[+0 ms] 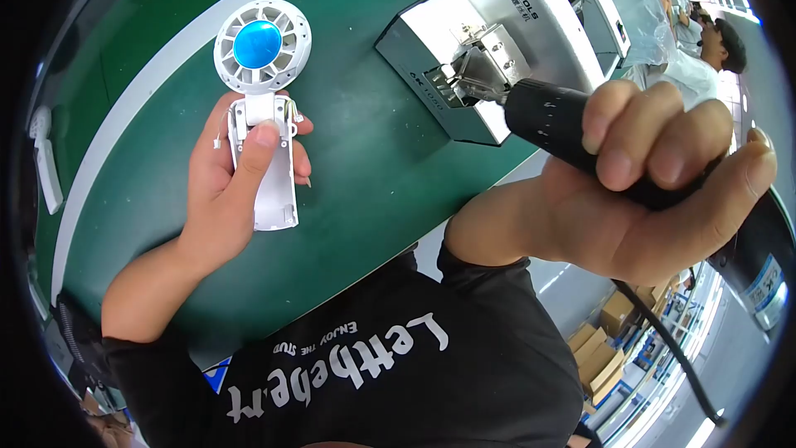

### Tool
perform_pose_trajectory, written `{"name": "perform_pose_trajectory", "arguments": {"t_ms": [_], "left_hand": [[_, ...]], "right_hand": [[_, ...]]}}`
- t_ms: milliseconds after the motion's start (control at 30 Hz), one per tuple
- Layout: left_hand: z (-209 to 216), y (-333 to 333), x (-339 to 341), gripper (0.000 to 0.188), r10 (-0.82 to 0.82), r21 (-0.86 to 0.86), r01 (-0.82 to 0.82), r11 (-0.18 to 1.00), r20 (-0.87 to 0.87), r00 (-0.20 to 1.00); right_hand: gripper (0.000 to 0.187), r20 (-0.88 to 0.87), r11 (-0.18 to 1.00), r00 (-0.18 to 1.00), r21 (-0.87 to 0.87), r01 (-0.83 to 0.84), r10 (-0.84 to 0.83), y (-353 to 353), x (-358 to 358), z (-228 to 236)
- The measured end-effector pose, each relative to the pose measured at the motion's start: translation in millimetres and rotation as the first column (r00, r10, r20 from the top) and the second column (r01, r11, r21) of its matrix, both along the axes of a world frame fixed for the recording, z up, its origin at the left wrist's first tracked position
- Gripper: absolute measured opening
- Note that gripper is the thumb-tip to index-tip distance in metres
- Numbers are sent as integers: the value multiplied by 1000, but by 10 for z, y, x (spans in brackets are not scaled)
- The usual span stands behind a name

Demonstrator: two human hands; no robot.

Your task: Assemble components of small handheld fans using an electric screwdriver at a manual assembly station.

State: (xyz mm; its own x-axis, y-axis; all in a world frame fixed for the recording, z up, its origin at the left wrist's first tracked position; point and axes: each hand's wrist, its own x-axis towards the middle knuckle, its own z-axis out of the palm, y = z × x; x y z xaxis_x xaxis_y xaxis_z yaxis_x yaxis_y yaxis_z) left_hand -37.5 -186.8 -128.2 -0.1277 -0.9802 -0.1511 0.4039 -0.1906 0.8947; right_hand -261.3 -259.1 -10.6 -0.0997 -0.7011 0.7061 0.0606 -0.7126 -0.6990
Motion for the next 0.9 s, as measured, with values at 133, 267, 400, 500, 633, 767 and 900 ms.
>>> {"name": "perform_pose_trajectory", "arguments": {"t_ms": [133, 267, 400, 500, 633, 767, 900], "left_hand": [[8, 7, 4, 30, -9, -2, 9, 1000, 11, 1000], [-22, 8, 13, 30, 8, -2, -8, 1000, 13, 1000], [-50, 8, 34, 32, -6, -9, 7, 1000, 43, 999], [4, -8, 15, 33, -5, 11, 4, 1000, 64, 998], [0, -90, -25, 31, -39, 24, 37, 999, 81, 996], [-3, -88, -11, 28, -52, 6, 52, 999, 160, 986], [-16, -60, 10, 26, -6, -97, 38, 995, 307, 952]], "right_hand": [[29, -130, 996, 990, -80, 44, -54, -94, 86, -89], [28, -245, 1000, 969, -23, -3, -3, -158, 138, -102], [27, 7, 988, 989, 46, -146, 145, -36, 221, -116], [24, 390, 838, 784, 55, -543, 482, 170, 215, -18], [22, 458, 768, 642, -164, -619, 615, 294, 437, -157], [23, 305, 819, 763, -139, -557, 570, 293, 616, -276], [24, 162, 847, 832, -131, -515, 531, 306, 710, -327]]}}
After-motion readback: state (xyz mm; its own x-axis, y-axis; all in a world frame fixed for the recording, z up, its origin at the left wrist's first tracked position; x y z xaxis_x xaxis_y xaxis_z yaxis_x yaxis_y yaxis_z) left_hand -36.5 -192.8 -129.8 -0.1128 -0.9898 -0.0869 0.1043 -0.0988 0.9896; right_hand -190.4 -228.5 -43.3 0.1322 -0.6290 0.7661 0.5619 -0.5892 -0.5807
